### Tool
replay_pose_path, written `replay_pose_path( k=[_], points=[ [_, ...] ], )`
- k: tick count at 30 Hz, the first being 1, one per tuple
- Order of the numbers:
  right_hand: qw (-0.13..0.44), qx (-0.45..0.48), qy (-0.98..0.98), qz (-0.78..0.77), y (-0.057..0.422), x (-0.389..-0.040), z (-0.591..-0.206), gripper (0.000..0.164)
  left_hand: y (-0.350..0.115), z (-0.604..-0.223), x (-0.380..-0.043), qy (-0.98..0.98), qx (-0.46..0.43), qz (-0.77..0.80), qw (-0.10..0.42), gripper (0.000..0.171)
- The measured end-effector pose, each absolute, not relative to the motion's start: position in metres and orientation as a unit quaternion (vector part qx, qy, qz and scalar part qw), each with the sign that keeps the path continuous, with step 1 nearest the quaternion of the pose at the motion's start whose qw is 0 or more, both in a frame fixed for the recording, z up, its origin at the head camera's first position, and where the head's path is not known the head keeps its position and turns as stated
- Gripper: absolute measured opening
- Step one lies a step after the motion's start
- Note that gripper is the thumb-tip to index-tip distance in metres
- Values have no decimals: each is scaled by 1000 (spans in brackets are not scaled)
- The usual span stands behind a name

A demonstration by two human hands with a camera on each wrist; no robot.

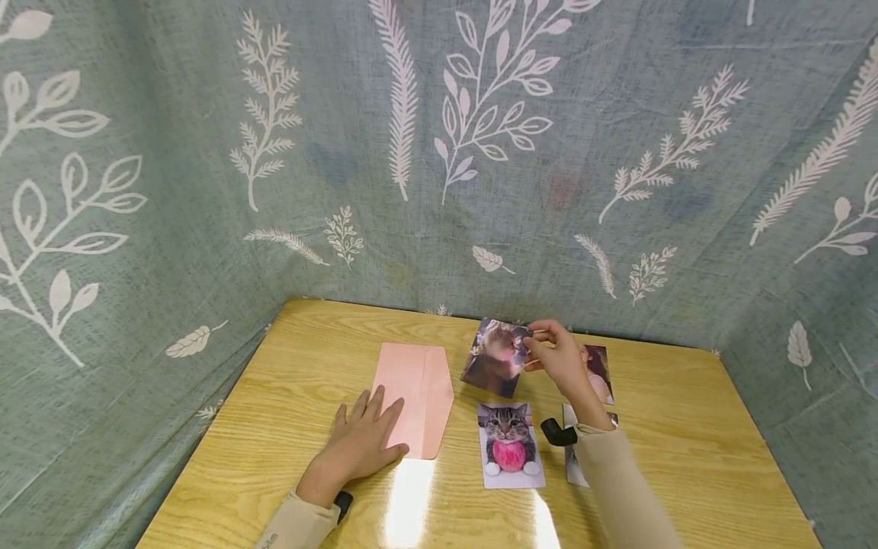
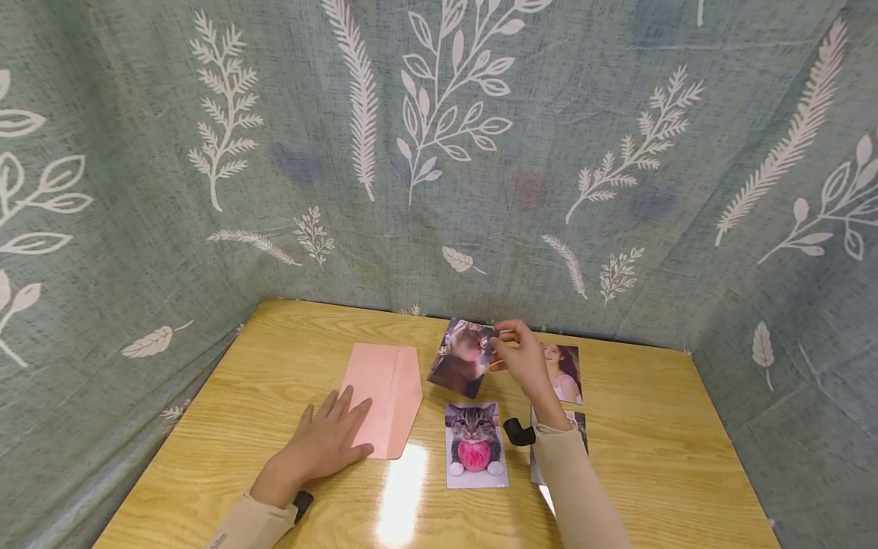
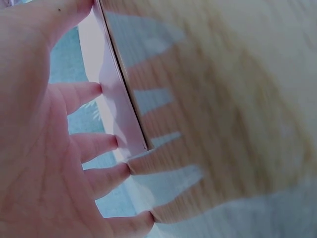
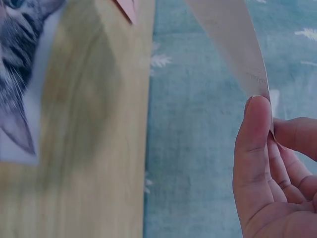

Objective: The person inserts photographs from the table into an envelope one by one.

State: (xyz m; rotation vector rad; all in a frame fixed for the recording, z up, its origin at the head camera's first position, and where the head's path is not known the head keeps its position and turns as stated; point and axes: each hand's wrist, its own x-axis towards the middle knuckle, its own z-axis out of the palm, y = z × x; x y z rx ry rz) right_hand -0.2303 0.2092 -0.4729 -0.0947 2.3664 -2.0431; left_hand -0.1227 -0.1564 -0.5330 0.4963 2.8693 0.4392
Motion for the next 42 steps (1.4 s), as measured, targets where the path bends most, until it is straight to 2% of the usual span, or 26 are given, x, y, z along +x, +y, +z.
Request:
replay_pose_path(
  k=[7,23,42],
  points=[
    [32,-28,753,-656,192,-227,-489,35,-156,-532,-121,969,170,155,94,78],
    [55,-18,768,-638,158,-226,-515,29,-157,-535,-123,970,172,151,78,79],
    [83,-11,772,-630,133,-225,-523,24,-158,-535,-123,970,175,147,77,81]
  ],
)
